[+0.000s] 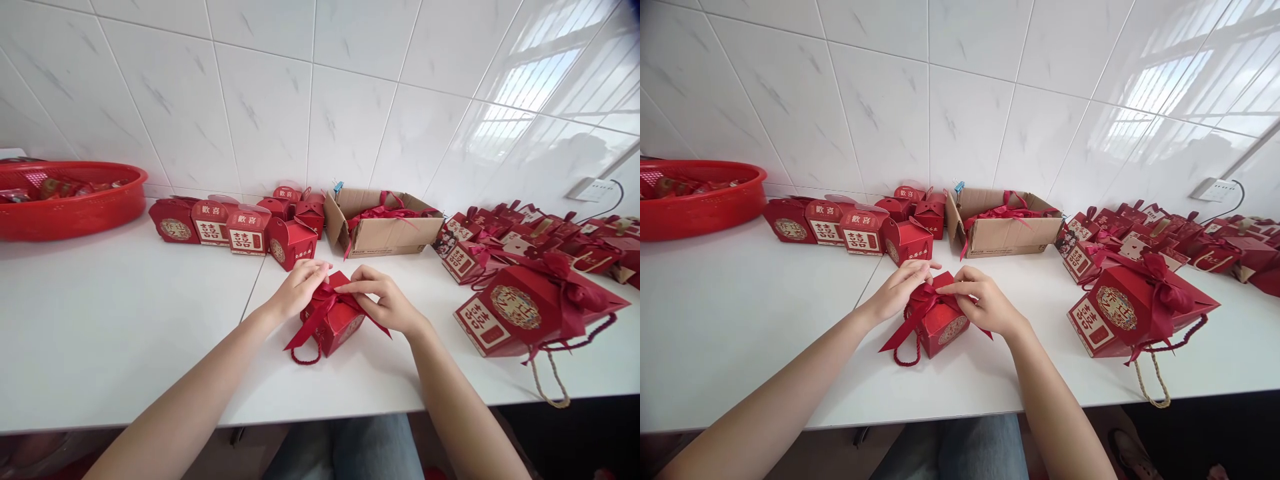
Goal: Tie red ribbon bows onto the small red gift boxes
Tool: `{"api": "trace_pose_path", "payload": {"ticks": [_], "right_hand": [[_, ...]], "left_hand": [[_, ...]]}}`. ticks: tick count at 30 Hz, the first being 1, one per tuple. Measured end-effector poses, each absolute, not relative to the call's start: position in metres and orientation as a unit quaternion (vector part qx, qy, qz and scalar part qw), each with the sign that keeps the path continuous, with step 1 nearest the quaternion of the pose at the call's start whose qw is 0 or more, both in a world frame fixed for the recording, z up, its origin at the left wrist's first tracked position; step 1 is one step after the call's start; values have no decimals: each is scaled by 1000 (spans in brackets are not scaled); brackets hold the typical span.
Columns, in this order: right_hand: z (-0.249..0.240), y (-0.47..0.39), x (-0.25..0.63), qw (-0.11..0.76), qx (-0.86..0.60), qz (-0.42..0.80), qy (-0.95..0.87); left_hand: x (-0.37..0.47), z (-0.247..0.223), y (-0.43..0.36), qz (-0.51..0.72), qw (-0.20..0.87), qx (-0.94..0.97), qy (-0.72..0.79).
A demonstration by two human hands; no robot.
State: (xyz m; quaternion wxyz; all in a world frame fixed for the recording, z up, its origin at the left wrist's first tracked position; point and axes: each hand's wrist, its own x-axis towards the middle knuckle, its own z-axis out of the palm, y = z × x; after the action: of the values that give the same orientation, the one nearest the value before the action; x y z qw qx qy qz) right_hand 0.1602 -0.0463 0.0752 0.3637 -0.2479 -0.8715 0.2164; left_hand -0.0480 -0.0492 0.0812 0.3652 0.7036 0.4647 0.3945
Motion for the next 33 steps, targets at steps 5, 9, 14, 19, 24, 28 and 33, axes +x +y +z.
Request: {"api": "trace_pose_path", "payload": {"ticks": [5,9,14,19,24,28,33], "right_hand": [[72,-44,162,360,-223,199,-884],[73,-45,162,338,-238,196,-889],[73,-46,161,312,-258,192,-894],[75,-46,159,305,-240,202,-899],[78,-46,160,289,-242,226,-899],[79,-46,161,279,-241,241,-898],[79,-46,160,284,-237,232,-900]], "left_hand": [[-47,81,-51,365,366,729,449],[-46,80,-52,370,381,725,439],[-44,79,-51,368,369,730,442],[-42,73,-46,383,342,734,445],[-44,70,-43,384,295,746,457],[-48,72,-41,384,265,753,463],[-50,73,-42,390,293,747,453]]}}
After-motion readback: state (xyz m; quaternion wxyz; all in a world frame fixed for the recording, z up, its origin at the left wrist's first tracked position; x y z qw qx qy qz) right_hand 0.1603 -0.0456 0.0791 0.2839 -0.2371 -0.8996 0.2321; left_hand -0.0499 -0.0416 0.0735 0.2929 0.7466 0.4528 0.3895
